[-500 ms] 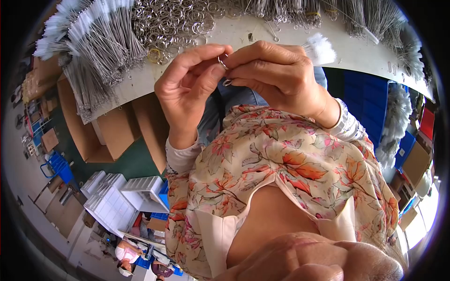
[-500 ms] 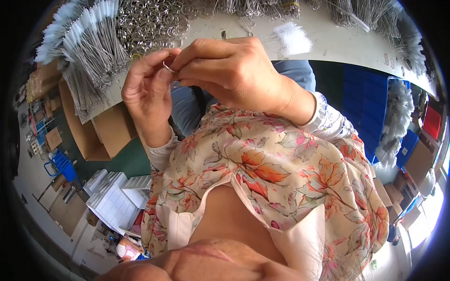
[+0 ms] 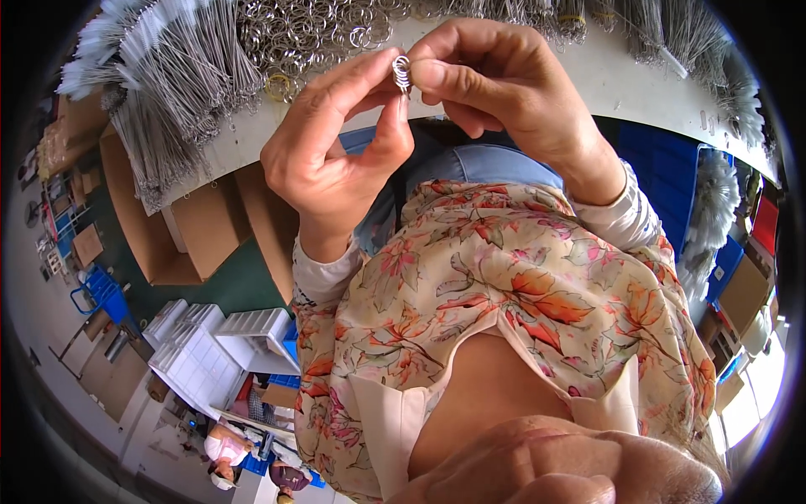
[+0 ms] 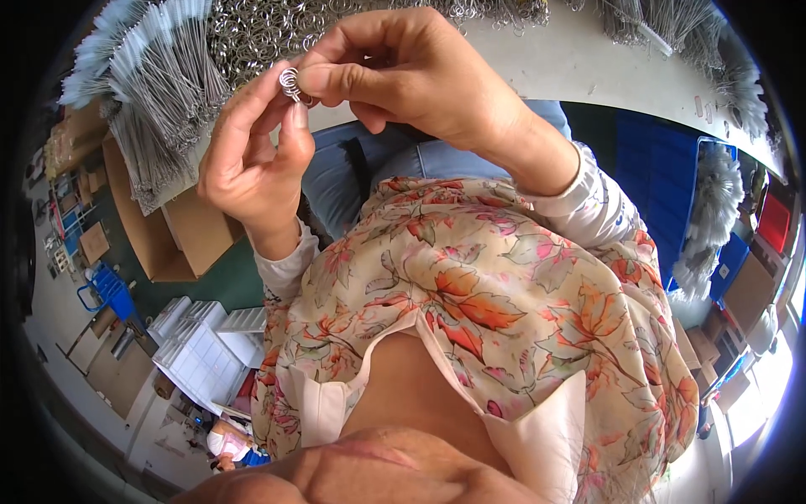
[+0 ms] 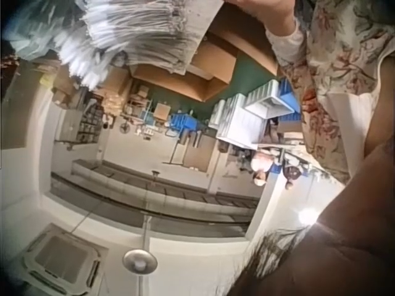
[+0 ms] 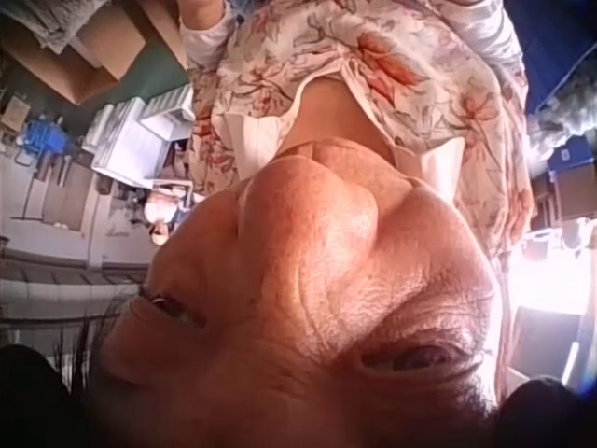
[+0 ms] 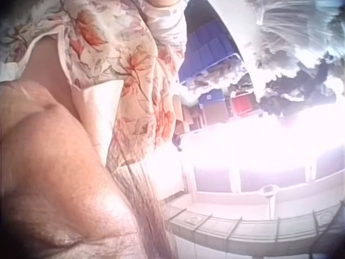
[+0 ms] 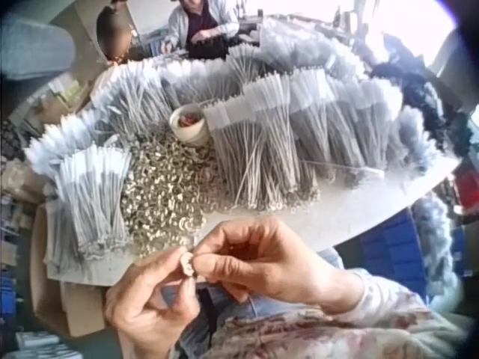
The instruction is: Attaching metal rings to the ends of small white bottle brushes at a work table.
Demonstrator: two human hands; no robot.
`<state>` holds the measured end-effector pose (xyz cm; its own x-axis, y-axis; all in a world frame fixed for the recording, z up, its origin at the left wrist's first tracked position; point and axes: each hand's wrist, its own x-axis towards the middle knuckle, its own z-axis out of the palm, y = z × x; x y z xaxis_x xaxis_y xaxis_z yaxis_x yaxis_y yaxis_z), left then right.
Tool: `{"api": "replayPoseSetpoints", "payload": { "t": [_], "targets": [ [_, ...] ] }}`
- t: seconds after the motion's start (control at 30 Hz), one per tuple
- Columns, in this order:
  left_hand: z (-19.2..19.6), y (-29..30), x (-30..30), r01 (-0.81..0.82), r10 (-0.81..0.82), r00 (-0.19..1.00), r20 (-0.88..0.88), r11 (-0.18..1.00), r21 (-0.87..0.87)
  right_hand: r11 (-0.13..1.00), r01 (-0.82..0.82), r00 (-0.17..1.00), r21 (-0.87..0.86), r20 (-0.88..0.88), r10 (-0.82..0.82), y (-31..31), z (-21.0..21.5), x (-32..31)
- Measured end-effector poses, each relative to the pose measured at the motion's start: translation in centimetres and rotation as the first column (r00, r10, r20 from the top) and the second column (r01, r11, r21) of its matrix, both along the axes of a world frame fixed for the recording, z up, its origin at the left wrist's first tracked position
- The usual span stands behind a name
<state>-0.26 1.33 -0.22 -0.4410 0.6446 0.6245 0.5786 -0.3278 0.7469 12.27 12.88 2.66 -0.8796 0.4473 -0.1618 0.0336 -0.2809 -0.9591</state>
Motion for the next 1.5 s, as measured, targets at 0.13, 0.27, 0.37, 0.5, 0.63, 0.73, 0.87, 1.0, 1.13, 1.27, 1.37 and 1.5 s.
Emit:
{"api": "replayPoseSetpoints", "payload": {
  "t": [0.13, 0.27, 0.37, 0.5, 0.63, 0.73, 0.87, 1.0, 1.13, 1.27, 1.37, 1.5],
  "targets": [
    [0.1, 0.2, -0.4, 0.033, -0.031, 0.997, 0.067, 0.999, -0.033, 0.972, -0.153, 0.988, -0.176, -0.062, 0.144, 1.3, -1.6, -0.5],
    [0.1, -0.2, -1.5, 0.124, -0.112, 0.984, 0.138, 0.989, -0.079, 0.965, -0.230, 0.973, -0.128, -0.025, 0.228, 2.1, -0.9, -0.9],
    [0.6, -0.7, -2.2, 0.190, -0.169, 0.972, 0.164, 0.975, -0.119, 0.934, -0.338, 0.941, 0.118, 0.060, 0.333, 1.8, -0.5, -0.9],
    [0.6, -0.9, -2.9, 0.342, -0.242, 0.871, 0.429, 0.923, -0.175, 0.955, -0.255, 0.967, 0.149, 0.063, 0.248, 1.2, -1.7, -0.7],
    [0.0, -1.1, -3.0, 0.385, -0.207, 0.746, 0.633, 0.910, -0.156, 0.980, -0.168, 0.985, 0.104, -0.010, 0.170, 0.6, -2.0, -1.5],
    [-0.9, -1.8, -4.0, 0.321, -0.143, 0.857, 0.495, 0.900, -0.296, 0.749, 0.044, 0.997, 0.661, -0.082, 0.013, -0.2, -4.0, -2.1],
    [0.0, -4.5, -9.3, 0.113, 0.060, 0.943, 0.328, 0.868, -0.483, 0.240, 0.111, 0.993, 0.964, -0.097, -0.071, -0.9, -7.9, -2.0],
    [1.9, -9.2, -21.8, -0.452, 0.532, 0.845, 0.054, 0.764, -0.460, 0.046, 0.128, 0.991, 0.991, -0.126, -0.055, -0.5, -9.7, -1.8],
    [-0.8, -11.5, -30.7, -0.609, 0.597, 0.731, -0.331, 0.353, -0.710, 0.040, 0.165, 0.986, 0.986, -0.163, -0.036, -0.1, -10.4, -1.8],
    [-3.9, -10.4, -34.4, -0.644, 0.234, 0.755, -0.612, 0.092, -0.759, 0.067, 0.202, 0.979, 0.977, -0.201, -0.015, 0.6, -10.3, -1.3],
    [-4.7, -10.9, -34.9, -0.499, 0.478, 0.809, -0.343, 0.249, -0.830, 0.064, 0.208, 0.978, 0.976, -0.210, 0.019, 1.1, -11.0, -0.8],
    [-6.0, -13.7, -37.1, -0.464, 0.629, 0.754, -0.191, 0.304, -0.832, 0.097, 0.279, 0.958, 0.955, -0.270, -0.096, 2.1, -9.6, 0.9]
  ]
}}
